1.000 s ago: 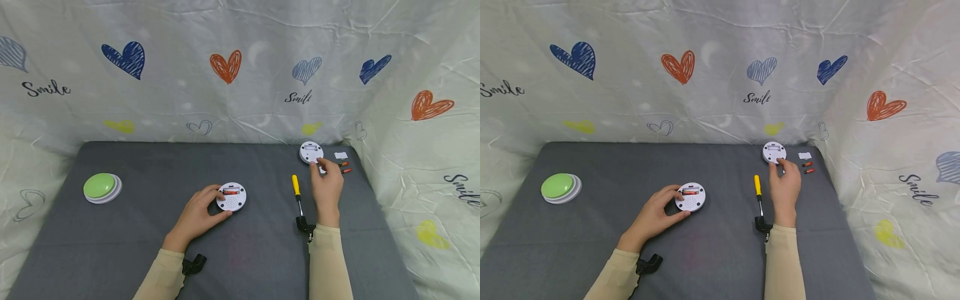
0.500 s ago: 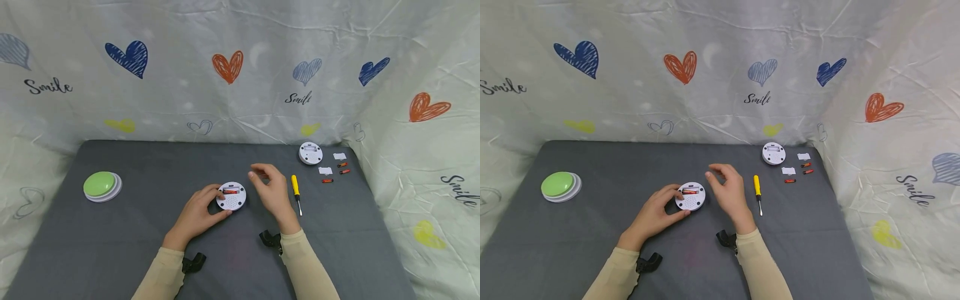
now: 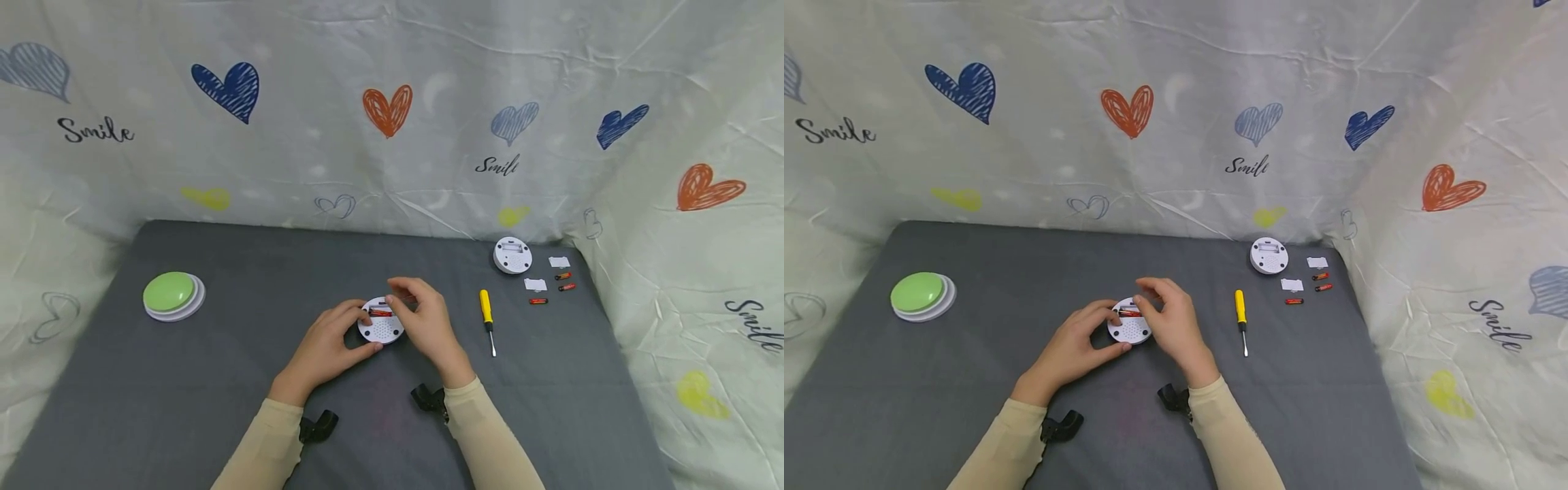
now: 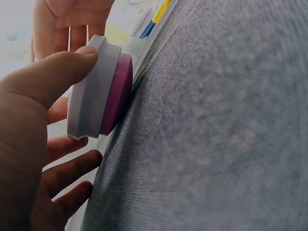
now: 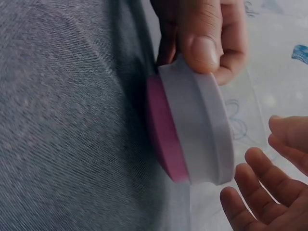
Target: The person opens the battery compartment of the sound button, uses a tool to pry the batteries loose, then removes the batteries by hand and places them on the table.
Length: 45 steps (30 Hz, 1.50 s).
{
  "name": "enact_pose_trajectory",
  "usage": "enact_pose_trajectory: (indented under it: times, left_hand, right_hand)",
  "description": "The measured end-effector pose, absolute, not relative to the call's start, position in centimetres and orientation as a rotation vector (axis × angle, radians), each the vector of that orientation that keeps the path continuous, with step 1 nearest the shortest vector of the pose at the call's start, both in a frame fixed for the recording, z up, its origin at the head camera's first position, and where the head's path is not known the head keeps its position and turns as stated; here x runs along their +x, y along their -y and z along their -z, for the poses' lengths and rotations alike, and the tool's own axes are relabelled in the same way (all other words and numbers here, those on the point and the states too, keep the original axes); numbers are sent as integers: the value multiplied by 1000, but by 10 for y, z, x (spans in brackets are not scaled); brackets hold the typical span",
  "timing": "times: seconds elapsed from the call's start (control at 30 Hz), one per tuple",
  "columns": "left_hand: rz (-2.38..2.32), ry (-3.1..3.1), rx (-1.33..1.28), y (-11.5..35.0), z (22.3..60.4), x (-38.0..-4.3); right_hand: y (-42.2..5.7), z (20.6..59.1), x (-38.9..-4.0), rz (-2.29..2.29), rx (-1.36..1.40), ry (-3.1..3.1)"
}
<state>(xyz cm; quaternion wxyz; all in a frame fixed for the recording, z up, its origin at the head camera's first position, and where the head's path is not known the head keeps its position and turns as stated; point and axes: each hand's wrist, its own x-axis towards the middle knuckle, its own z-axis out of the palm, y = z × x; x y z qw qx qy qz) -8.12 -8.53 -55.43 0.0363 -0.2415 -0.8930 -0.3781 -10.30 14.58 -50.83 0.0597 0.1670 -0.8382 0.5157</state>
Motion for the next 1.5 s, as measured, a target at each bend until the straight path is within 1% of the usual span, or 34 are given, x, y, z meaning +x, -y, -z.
enact_pose_trajectory:
  times: [0.2,0.37,0.73,1.1,1.5]
  left_hand:
    - [1148,2741,-755,85,554,-81]
    - [1155,2741,-762,85,553,-81]
    - [1147,2737,-768,88,549,-78]
    - [1157,2737,-794,83,549,-77]
    - [1151,2743,-768,87,550,-77]
  right_hand:
    - [-139,509,-101,-1492,573,2616]
    - [-136,510,-102,-1297,661,2696]
    - [-127,513,-102,-902,757,2773]
    - [-129,520,-95,-830,699,2729]
    - [-123,521,-96,-779,729,2712]
